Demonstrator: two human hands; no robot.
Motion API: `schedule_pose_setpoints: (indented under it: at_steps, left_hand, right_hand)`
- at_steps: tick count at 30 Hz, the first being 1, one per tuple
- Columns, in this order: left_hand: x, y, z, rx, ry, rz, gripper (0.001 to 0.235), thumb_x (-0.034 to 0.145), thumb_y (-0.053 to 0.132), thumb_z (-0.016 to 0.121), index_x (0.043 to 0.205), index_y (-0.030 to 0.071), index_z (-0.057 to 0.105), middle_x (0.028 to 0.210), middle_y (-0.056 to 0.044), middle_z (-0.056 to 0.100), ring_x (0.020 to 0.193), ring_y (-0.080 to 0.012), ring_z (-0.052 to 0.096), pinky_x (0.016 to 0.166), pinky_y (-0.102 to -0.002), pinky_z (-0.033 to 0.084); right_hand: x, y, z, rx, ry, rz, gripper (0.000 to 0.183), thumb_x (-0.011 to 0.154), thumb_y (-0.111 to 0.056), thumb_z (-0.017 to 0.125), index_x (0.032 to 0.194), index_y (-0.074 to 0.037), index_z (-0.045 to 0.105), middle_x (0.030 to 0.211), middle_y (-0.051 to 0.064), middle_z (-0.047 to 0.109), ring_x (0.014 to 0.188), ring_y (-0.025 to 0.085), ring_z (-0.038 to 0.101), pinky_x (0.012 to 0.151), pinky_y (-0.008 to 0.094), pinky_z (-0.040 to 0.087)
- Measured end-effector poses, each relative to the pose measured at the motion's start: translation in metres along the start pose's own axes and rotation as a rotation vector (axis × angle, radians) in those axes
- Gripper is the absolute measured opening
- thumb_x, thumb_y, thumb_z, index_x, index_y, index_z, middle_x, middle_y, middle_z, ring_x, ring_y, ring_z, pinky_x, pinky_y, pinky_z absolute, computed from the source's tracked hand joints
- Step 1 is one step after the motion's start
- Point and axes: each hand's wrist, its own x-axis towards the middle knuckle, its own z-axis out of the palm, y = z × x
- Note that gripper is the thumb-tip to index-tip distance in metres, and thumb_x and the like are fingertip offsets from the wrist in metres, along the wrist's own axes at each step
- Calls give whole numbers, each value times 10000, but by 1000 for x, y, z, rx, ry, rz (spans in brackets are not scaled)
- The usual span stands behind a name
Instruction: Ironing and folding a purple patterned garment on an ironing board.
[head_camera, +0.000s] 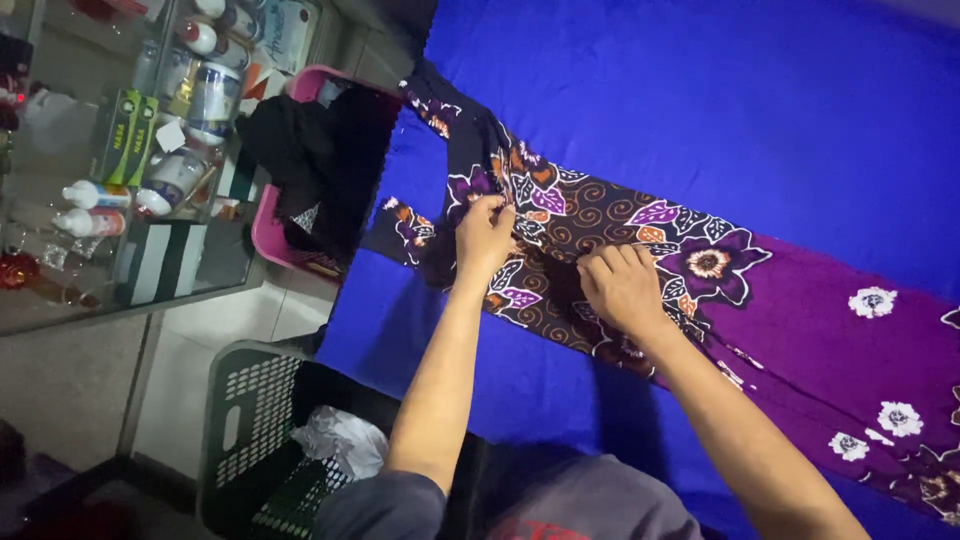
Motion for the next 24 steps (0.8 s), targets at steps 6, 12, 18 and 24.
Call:
schedule_pose_setpoints:
  at_steps: [6,12,18,24]
  left_hand:
    - [0,-4,-2,-152,-80,-125,373,926,229,706,1199,-16,638,943,-103,744,595,-163,749,507,-288,582]
    - [-25,20,-15,-145,-47,-70,369,947,231,691,1219,-14,644,934,-110,758,622,-148,738,533,-266,596]
    - [-26,-21,-9,38,-15,-74,385,934,255,716,1222,11,643,887,-115,750,601,-178,746,552,-284,580]
    - [-17,7,-20,136,67,-11,373,922,332,714,1181,68,666,930,-123,777,665,-250,772,677,-366,587]
  right_hand:
    - [-11,0,11,-53,-72,-24,109,916,-198,732,923,-104,677,867,59,618,848,251,606,807,407,445]
    - [-12,-7,-2,67,30,1,110,927,-147,699,1024,-99,679,913,42,623,878,233,605,854,405,444]
    - [-24,-12,14,2,-104,-63,103,911,-190,697,983,-116,696,881,41,622,859,233,609,830,392,442]
    - [-22,-13,11,-49,-133,-8,109,926,-228,711,959,-125,696,893,45,621,878,242,603,836,400,443]
